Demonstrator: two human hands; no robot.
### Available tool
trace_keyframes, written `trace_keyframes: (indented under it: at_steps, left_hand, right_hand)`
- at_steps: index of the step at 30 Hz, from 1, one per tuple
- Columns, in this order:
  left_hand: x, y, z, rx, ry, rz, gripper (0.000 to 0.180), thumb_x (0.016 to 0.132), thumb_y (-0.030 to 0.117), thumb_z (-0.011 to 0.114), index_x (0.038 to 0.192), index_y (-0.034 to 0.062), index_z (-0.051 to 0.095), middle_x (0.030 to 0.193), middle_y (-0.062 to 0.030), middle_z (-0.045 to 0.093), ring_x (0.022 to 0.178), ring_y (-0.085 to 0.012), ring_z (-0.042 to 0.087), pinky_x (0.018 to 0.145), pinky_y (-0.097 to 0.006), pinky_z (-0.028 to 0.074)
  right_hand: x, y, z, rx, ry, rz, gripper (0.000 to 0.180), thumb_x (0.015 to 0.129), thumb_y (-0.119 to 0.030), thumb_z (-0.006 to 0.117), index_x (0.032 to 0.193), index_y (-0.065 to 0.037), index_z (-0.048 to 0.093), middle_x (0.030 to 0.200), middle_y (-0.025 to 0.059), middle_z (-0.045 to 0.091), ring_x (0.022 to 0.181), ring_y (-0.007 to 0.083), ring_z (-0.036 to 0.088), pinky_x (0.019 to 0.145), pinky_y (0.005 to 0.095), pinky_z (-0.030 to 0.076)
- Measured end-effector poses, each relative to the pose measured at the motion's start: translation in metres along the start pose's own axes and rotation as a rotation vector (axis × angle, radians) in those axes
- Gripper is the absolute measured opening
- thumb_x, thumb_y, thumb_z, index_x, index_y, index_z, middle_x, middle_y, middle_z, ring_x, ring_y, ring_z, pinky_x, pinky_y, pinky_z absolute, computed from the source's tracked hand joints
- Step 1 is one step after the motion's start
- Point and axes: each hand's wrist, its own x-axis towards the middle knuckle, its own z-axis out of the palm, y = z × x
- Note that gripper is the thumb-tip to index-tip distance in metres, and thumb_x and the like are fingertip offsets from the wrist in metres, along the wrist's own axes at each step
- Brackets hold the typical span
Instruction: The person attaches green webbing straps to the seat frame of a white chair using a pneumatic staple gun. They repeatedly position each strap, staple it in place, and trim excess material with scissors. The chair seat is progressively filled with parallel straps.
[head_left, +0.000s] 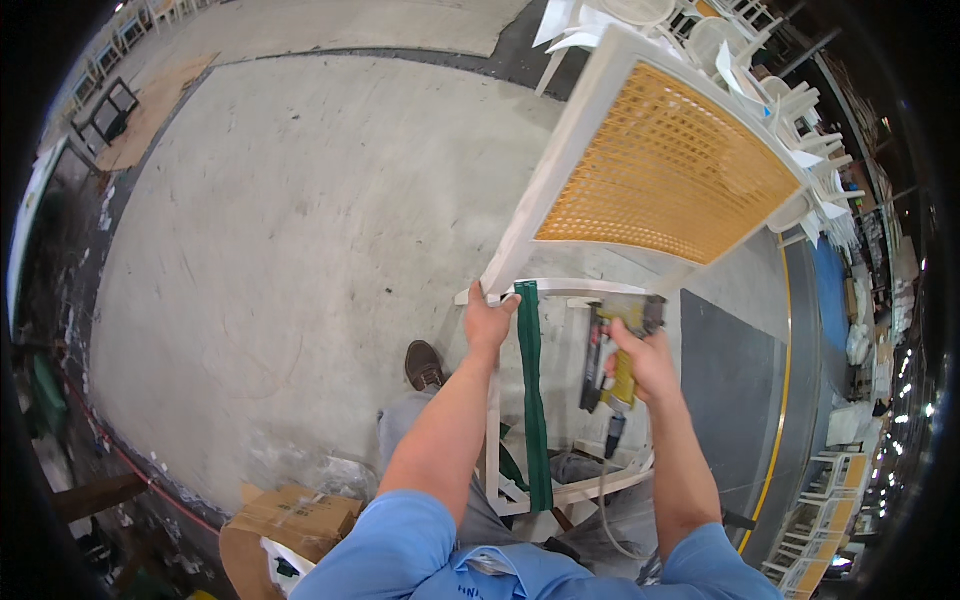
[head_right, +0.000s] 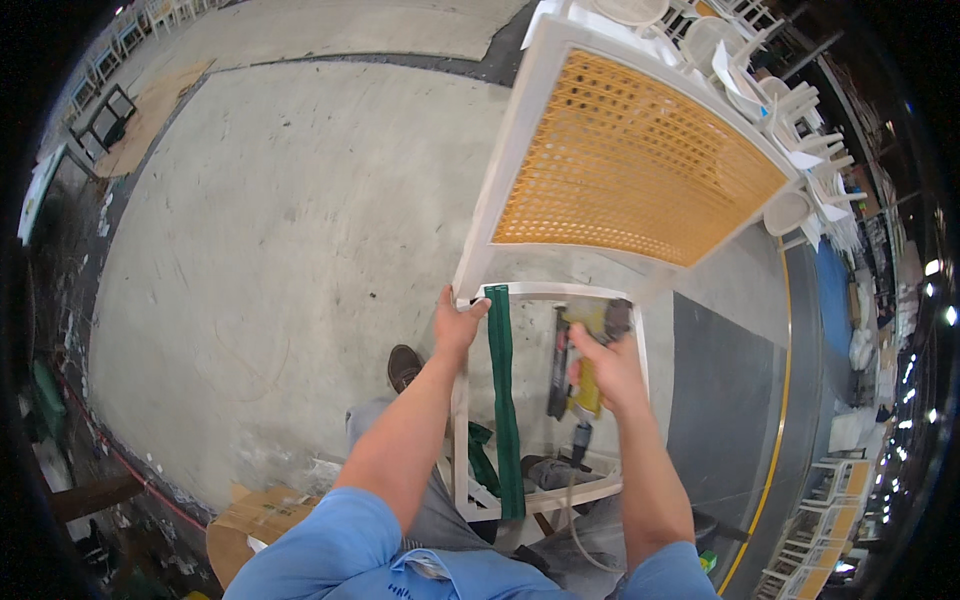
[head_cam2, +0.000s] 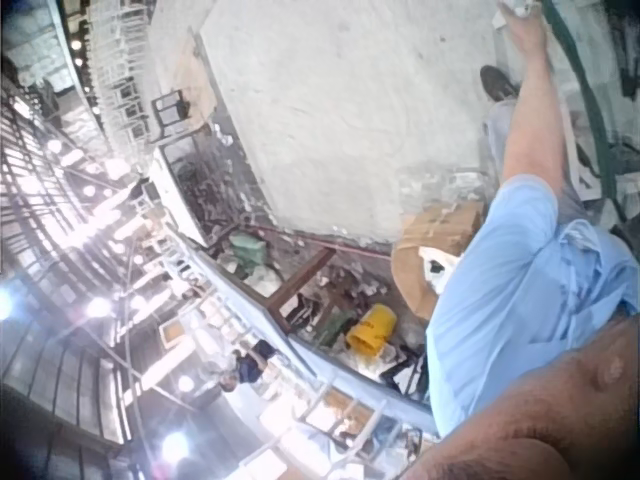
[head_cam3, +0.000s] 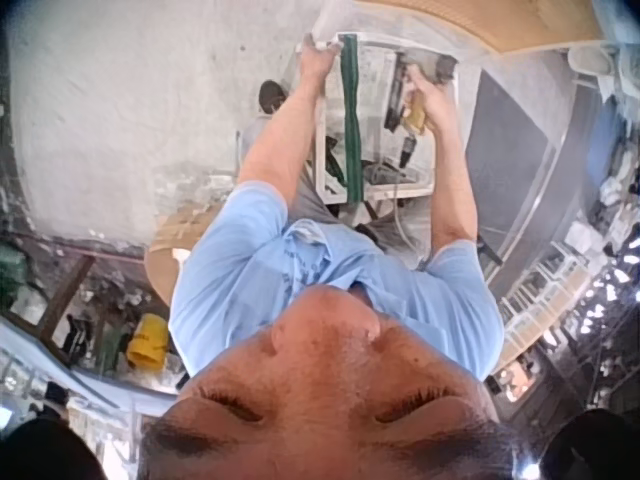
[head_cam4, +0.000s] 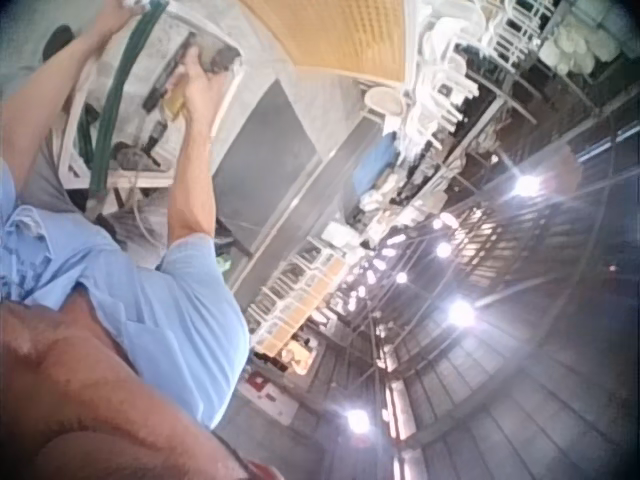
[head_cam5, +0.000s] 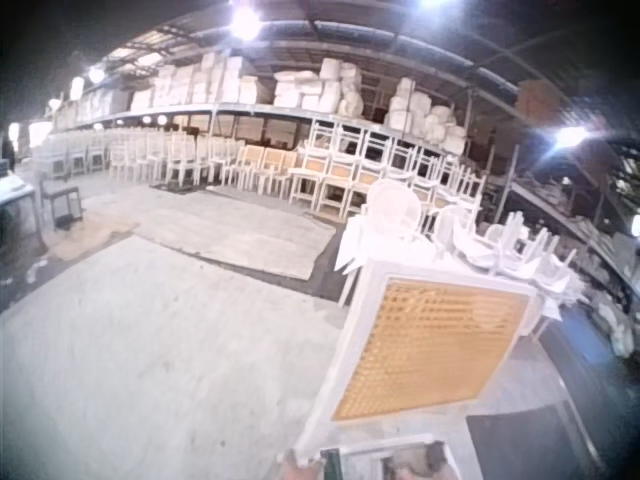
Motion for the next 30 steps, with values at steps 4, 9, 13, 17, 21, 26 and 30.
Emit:
trace_keyframes:
  at_steps: [4, 9, 13, 17, 21, 26, 30]
  left_hand:
    - [-0.007, 0.009, 0.002, 0.113, -0.057, 0.12, 0.098, 0.081, 0.043, 0.081, 0.155, -0.0047, 0.038, 0.141, -0.0343, 0.057, 0.132, -0.0422, 0.058, 0.109, -0.046, 0.047]
    - [-0.04, -0.006, -0.008, 0.176, -0.236, 0.215, 0.096, 0.086, 0.037, 0.076, 0.159, -0.0018, 0.028, 0.146, -0.0314, 0.053, 0.134, -0.0425, 0.055, 0.112, -0.047, 0.045]
    - [-0.101, -0.036, -0.023, -0.292, -0.487, -0.114, 0.072, 0.093, 0.005, 0.068, 0.154, 0.0029, 0.029, 0.134, -0.0189, 0.056, 0.115, -0.031, 0.062, 0.098, -0.044, 0.055]
    - [-0.172, -0.058, -0.023, -0.02, -0.349, -0.216, 0.052, 0.094, 0.005, 0.067, 0.141, -0.0037, 0.048, 0.126, -0.0176, 0.062, 0.11, -0.0289, 0.064, 0.095, -0.046, 0.053]
    - [-0.204, -0.055, -0.003, -0.058, -0.388, -0.221, 0.05, 0.093, 0.002, 0.066, 0.14, -0.0039, 0.05, 0.123, -0.0165, 0.063, 0.106, -0.0275, 0.066, 0.092, -0.041, 0.055]
    - [-0.173, -0.049, 0.002, -0.043, -0.32, -0.186, 0.039, 0.091, 0.006, 0.069, 0.129, 0.0011, 0.059, 0.104, -0.0078, 0.066, 0.084, -0.0184, 0.062, 0.072, -0.035, 0.052]
    - [-0.163, -0.03, 0.026, -0.143, -0.286, 0.074, 0.059, 0.093, 0.011, 0.071, 0.145, -0.0043, 0.047, 0.127, -0.0182, 0.064, 0.11, -0.0285, 0.065, 0.096, -0.04, 0.052]
  right_hand:
    - [-0.086, -0.01, -0.106, 0.011, 0.148, 0.019, 0.032, 0.098, -0.03, 0.073, 0.115, -0.004, 0.065, 0.085, 0.006, 0.068, 0.052, 0.0159, 0.061, 0.045, 0.0319, 0.051]
    - [-0.224, -0.02, -0.223, -0.006, 0.424, -0.012, 0.041, 0.096, -0.036, 0.075, 0.12, -0.005, 0.061, 0.088, 0.0071, 0.067, 0.053, 0.0166, 0.06, 0.046, 0.032, 0.05]
    - [-0.32, 0.001, -0.318, -0.01, 0.712, 0.141, 0.044, 0.094, -0.037, 0.078, 0.118, -0.004, 0.061, 0.09, 0.0076, 0.067, 0.06, 0.016, 0.062, 0.049, 0.0324, 0.051]
    - [-0.392, 0.06, -0.387, 0.115, 0.745, 0.294, 0.045, 0.094, -0.04, 0.078, 0.119, -0.005, 0.063, 0.092, 0.0075, 0.068, 0.061, 0.0162, 0.062, 0.053, 0.0331, 0.054]
    - [-0.429, 0.171, -0.413, 0.412, 0.716, 0.406, 0.044, 0.095, -0.041, 0.077, 0.12, -0.008, 0.063, 0.097, 0.0071, 0.068, 0.067, 0.0188, 0.067, 0.055, 0.0346, 0.056]
    - [-0.433, 0.287, -0.4, 0.667, 0.613, 0.493, 0.042, 0.1, -0.047, 0.068, 0.119, -0.009, 0.065, 0.097, 0.0057, 0.067, 0.075, 0.0235, 0.068, 0.064, 0.0413, 0.059]
    - [-0.448, 0.32, -0.401, 0.71, 0.677, 0.501, 0.041, 0.099, -0.046, 0.07, 0.115, -0.009, 0.067, 0.092, 0.007, 0.068, 0.072, 0.0243, 0.07, 0.063, 0.0409, 0.059]
